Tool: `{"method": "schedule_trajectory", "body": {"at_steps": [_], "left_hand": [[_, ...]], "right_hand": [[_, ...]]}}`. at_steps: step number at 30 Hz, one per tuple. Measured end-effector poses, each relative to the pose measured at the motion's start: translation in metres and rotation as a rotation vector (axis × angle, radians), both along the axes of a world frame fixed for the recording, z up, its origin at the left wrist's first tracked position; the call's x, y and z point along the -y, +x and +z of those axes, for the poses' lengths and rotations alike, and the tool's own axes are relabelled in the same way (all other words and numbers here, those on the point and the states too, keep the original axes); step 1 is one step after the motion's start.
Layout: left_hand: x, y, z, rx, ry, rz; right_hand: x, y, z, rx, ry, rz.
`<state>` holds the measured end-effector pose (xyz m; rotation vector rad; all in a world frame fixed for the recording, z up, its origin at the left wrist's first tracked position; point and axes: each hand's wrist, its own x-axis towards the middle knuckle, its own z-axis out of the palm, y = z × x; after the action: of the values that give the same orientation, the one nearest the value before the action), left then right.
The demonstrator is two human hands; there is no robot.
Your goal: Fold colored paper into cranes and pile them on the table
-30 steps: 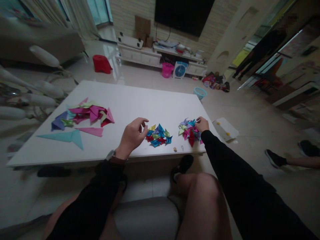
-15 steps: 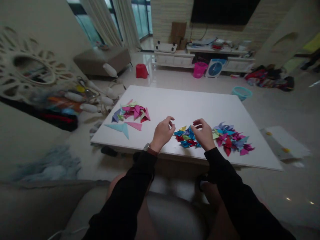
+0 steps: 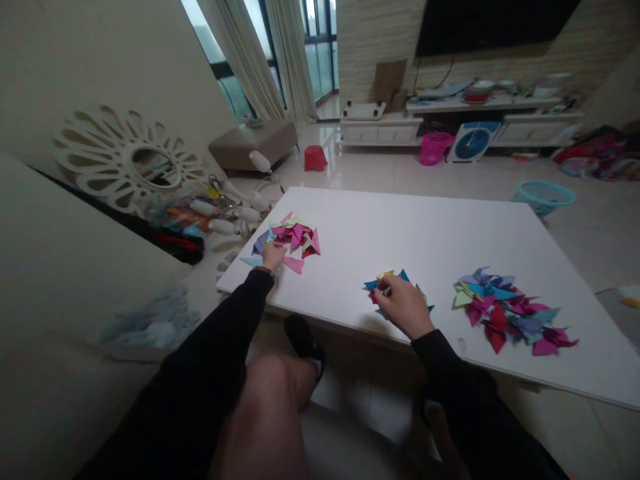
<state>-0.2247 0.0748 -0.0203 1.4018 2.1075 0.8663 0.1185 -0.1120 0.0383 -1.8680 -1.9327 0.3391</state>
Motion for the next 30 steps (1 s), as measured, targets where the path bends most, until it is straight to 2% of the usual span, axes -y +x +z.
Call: {"method": "schedule_trajectory", "body": {"at_steps": [2, 5, 11, 14, 17, 20, 22, 25, 27, 30], "left_hand": [[-0.015, -0.021, -0.004, -0.099, -0.017, 0.003], [-0.035, -0.037, -0.012, -0.21, -0.045, -0.095], [-0.061, -0.036, -0.027, -0.362, -0.169, -0.257], [-0.062, -0.035, -0.028, -0.425, -0.224, -0.272], [-0.055, -0.035, -0.022, -0.461, -0.229, -0.273], [-0.042, -0.027, -0.01, -0.46, -0.118, -0.313], [-0.027, -0.012, 0.001, -0.418, 0.023, -0.366], [0.005, 0.031, 0.02, -0.264, 0.177, -0.496], [0.035, 0.069, 0.034, -0.144, 0.244, -0.647], [0.083, 0.128, 0.052, -0.007, 0.302, -0.96]], "right_hand": [[0.003, 0.004, 0.005, 0.02, -0.036, -0.014], [0.003, 0.011, 0.01, 0.005, -0.042, -0.032], [-0.002, 0.019, 0.011, -0.033, -0.041, -0.093], [-0.003, 0.02, 0.01, -0.038, -0.029, -0.094], [-0.003, 0.023, 0.012, -0.049, -0.021, -0.106], [-0.002, 0.029, 0.016, -0.063, -0.014, -0.127], [-0.002, 0.035, 0.019, -0.074, 0.0, -0.141], [-0.004, 0.045, 0.02, -0.127, 0.022, -0.163], [-0.006, 0.049, 0.019, -0.211, 0.032, -0.146], [-0.007, 0.05, 0.017, -0.373, 0.029, -0.056]]}}
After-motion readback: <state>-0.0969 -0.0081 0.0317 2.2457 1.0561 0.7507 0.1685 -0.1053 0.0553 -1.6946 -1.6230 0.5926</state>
